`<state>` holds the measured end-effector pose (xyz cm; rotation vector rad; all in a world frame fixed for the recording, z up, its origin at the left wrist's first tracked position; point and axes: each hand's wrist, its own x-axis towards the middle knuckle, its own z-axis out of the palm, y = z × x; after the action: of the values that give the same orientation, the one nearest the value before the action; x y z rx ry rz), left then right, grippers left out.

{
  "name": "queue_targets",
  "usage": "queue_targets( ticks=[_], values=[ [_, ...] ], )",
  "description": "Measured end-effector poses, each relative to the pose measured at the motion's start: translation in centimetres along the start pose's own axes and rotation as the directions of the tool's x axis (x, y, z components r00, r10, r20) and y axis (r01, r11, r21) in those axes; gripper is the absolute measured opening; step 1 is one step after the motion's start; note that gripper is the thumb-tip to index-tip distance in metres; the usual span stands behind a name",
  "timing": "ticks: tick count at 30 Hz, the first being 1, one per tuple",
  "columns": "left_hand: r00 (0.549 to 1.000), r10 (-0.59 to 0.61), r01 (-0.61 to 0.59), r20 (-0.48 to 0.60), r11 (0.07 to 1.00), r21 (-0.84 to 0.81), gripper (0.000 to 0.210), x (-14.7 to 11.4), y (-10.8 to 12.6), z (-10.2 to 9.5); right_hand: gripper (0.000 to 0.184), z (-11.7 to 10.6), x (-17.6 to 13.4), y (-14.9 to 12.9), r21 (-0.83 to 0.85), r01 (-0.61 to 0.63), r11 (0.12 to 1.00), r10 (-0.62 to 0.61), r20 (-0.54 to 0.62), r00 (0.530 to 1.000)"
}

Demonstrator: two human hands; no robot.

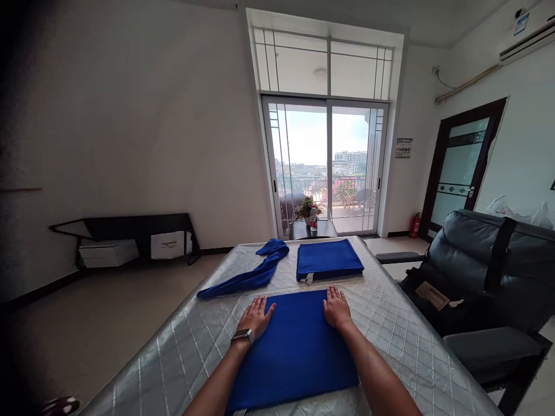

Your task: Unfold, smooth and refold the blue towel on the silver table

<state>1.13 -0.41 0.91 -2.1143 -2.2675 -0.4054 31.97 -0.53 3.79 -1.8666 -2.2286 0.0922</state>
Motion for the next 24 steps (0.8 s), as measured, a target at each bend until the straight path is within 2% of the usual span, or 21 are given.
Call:
queue_targets(
  ticks=[9,18,21,23,24],
  values=[
    [1.0,0.017,-0.017,0.005,1.0,0.017,0.08,0.1,0.0,0.0,0.067,0.8,-3.6,0.3,0.055,-0.009,0.998,0.006,0.057,0.998],
    [1.0,-0.024,0.025,-0.018,0.998,0.053,0.077,-0.2,0.5,-0.9,0.069,0.4,-3.9,0.5,0.113,-0.018,0.993,0.012,0.055,0.998],
    [0.995,-0.021,0.026,-0.099,0.999,0.048,0.076,-0.4,2.9,-1.8,0.069,0.4,-4.0,0.5,0.128,-0.024,0.992,0.017,0.05,0.999],
    [0.989,0.074,-0.074,-0.128,0.997,0.0,0.074,-0.8,6.3,-2.0,0.069,0.5,-3.9,0.4,0.13,-0.026,0.991,0.02,0.048,0.999],
    [0.982,0.159,-0.164,-0.1,0.986,-0.041,0.073,-1.0,8.4,-1.8,0.069,0.5,-3.9,0.4,0.129,-0.028,0.991,0.022,0.046,0.999]
  ],
)
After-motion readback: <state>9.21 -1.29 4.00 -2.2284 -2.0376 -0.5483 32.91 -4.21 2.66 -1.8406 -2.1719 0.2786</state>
